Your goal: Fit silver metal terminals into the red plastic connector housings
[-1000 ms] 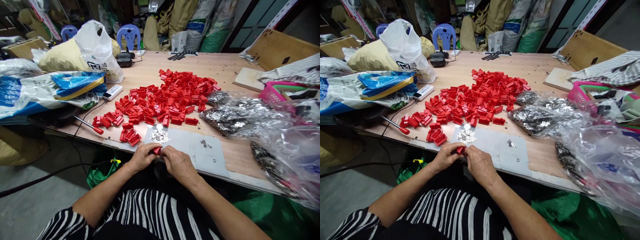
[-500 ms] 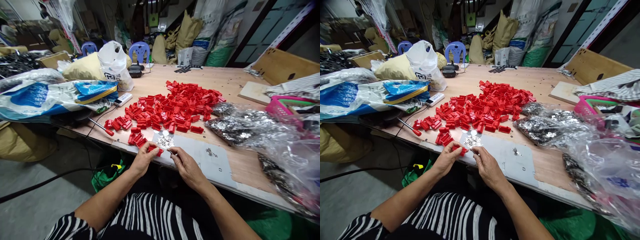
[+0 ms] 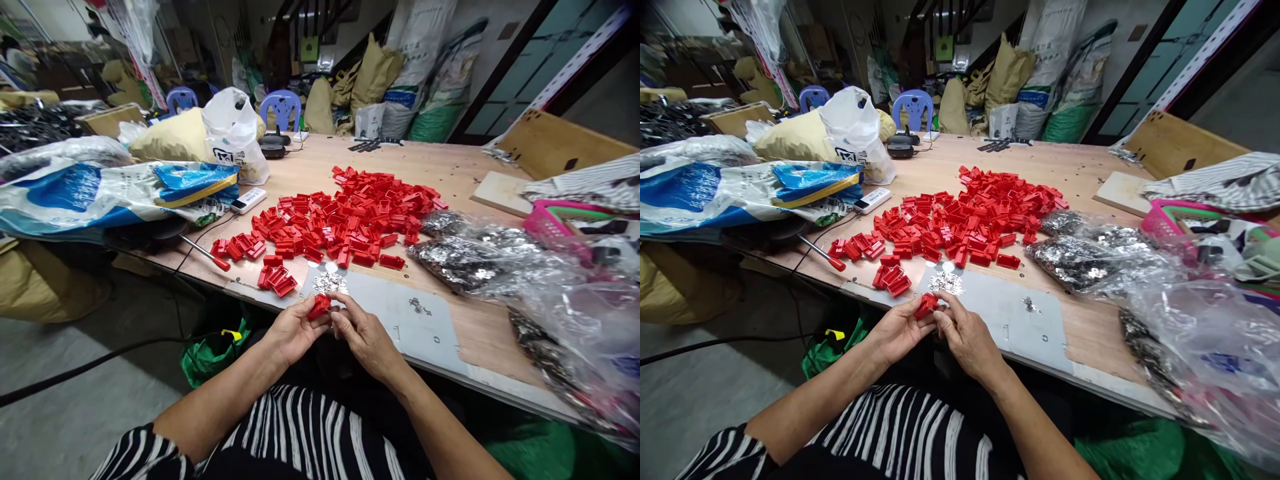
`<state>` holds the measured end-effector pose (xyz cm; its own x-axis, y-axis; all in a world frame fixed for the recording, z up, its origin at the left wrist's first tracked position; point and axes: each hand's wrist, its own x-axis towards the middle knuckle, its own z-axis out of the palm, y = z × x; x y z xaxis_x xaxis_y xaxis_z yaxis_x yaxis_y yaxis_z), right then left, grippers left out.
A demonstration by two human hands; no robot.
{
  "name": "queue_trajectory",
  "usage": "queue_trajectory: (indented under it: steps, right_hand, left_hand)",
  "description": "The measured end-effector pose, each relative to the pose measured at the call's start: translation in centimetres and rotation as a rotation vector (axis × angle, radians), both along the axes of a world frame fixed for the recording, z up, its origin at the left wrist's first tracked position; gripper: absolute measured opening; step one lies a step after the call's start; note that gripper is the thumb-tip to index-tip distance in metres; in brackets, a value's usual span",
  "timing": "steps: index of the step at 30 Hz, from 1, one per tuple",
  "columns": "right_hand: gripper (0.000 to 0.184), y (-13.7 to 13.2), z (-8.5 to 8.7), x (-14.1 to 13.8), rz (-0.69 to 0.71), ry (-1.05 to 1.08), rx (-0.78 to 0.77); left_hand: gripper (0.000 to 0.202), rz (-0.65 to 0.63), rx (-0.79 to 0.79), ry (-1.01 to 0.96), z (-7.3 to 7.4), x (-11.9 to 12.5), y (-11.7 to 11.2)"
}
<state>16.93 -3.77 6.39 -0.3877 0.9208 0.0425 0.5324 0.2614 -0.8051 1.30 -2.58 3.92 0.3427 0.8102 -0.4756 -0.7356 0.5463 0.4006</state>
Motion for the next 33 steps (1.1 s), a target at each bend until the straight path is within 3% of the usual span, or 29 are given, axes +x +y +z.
queue_trajectory:
  steps: [8, 17, 29, 33]
  right_hand:
    - [0.037, -0.1, -0.6, -0.1, -0.048, -0.021, 0.008]
    - [0.034, 0.3, -1.5, 0.0, -0.024, -0.056, 0.014]
    - [0.036, -0.3, -3.1, -0.6, -0.066, -0.457, 0.228]
    - [0.037, -0.2, -3.0, -0.5, -0.040, -0.479, 0.263]
  left_hand:
    - [0.024, 0.033, -0.064, -0.013, 0.9, 0.7, -0.4]
    - [0.021, 0.118, -0.147, -0.044, 1.1, 1.2, -1.0]
    - [0.018, 0.167, -0.197, -0.088, 0.1, 1.2, -1.1]
    - [0.018, 0.170, -0.204, -0.102, 0.1, 1.1, -1.0]
